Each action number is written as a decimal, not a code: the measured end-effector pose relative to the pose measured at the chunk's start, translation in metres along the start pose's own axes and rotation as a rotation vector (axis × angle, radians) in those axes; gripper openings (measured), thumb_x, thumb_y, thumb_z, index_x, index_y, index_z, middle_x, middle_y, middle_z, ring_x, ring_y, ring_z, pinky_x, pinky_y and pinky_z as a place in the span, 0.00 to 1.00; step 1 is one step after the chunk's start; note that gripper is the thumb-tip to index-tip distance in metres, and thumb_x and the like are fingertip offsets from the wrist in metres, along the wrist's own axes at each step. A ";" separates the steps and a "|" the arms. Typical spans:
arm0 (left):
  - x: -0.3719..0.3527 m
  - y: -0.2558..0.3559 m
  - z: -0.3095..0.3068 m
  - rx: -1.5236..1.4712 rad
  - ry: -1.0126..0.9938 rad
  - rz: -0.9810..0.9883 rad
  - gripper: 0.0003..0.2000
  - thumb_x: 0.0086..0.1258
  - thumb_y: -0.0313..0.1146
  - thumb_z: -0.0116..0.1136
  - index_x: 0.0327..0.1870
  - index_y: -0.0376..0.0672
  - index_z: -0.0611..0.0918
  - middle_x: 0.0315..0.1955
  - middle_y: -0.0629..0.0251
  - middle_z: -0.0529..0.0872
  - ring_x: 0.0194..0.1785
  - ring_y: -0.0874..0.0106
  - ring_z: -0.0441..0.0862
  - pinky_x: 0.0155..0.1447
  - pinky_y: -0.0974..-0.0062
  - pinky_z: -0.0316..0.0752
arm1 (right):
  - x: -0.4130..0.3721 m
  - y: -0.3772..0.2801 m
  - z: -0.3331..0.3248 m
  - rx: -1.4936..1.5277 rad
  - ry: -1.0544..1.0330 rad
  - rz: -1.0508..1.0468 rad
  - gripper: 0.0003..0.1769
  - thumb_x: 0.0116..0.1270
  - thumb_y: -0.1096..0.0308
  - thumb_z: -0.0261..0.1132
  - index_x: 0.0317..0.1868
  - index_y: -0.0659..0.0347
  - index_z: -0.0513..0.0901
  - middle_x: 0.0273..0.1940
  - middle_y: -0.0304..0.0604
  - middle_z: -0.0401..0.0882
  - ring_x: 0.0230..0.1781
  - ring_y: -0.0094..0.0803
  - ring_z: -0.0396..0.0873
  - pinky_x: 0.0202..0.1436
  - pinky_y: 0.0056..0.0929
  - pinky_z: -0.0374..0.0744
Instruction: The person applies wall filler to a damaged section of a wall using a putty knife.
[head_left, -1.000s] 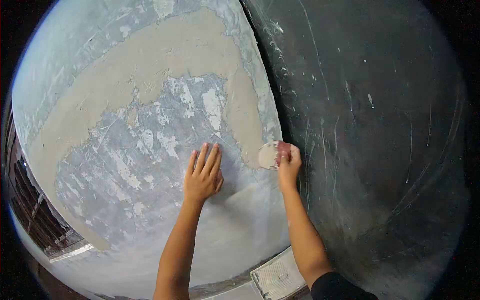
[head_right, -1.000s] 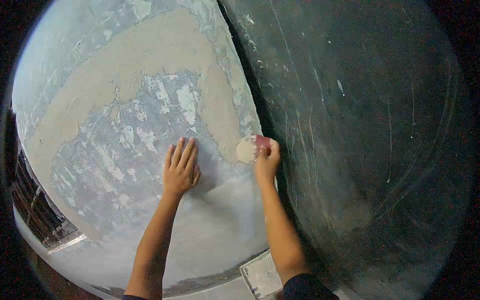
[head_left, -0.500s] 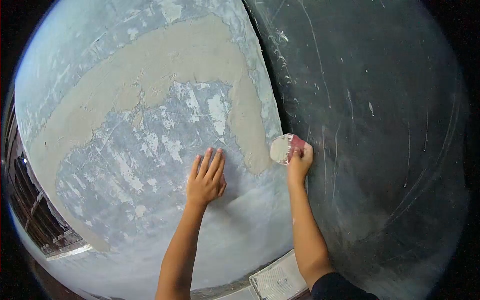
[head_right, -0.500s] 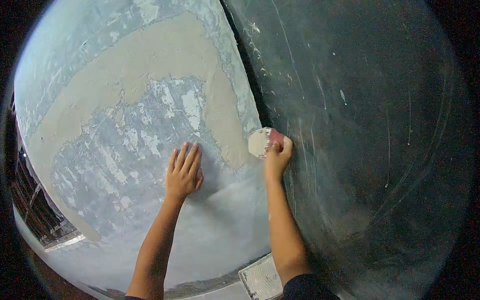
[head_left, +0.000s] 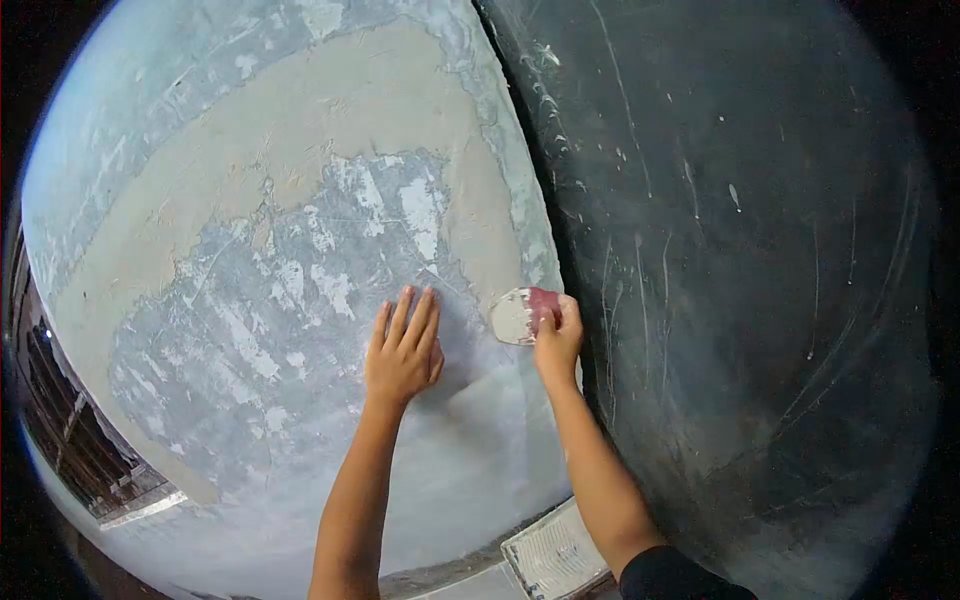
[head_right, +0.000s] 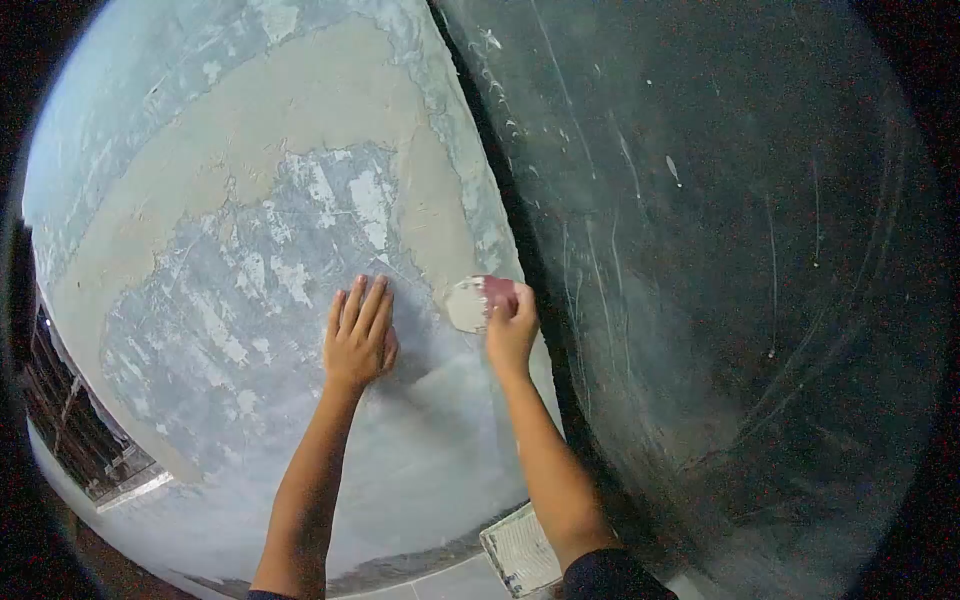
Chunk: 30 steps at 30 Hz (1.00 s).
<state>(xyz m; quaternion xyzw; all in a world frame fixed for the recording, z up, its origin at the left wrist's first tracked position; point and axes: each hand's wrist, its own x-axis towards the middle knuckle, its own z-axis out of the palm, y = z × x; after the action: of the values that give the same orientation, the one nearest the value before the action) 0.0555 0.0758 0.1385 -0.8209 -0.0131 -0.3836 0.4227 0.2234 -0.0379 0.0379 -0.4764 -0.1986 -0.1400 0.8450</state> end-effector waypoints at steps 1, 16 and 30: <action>-0.001 0.000 0.002 0.007 0.015 -0.002 0.25 0.58 0.37 0.52 0.60 0.42 0.76 0.68 0.66 0.70 0.72 0.63 0.63 0.74 0.57 0.56 | 0.003 0.011 -0.003 0.001 0.004 -0.002 0.12 0.64 0.76 0.56 0.48 0.68 0.75 0.46 0.48 0.78 0.48 0.39 0.76 0.56 0.36 0.73; -0.003 -0.001 0.003 -0.052 0.018 -0.003 0.27 0.58 0.34 0.53 0.63 0.41 0.74 0.69 0.63 0.68 0.73 0.59 0.61 0.75 0.54 0.53 | -0.007 0.072 -0.020 0.080 0.374 0.207 0.12 0.67 0.79 0.54 0.50 0.65 0.76 0.46 0.41 0.78 0.47 0.30 0.75 0.55 0.29 0.73; -0.003 0.000 0.005 0.007 0.029 -0.001 0.27 0.59 0.37 0.50 0.62 0.42 0.75 0.69 0.65 0.68 0.73 0.62 0.62 0.74 0.56 0.54 | -0.008 0.054 -0.025 0.205 0.357 0.224 0.12 0.65 0.78 0.55 0.49 0.68 0.76 0.47 0.44 0.78 0.47 0.34 0.76 0.54 0.33 0.74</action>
<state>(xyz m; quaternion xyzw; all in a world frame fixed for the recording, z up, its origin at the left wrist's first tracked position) 0.0566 0.0801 0.1350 -0.8139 -0.0089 -0.3955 0.4256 0.2445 -0.0321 -0.0177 -0.3747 -0.0052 -0.1065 0.9210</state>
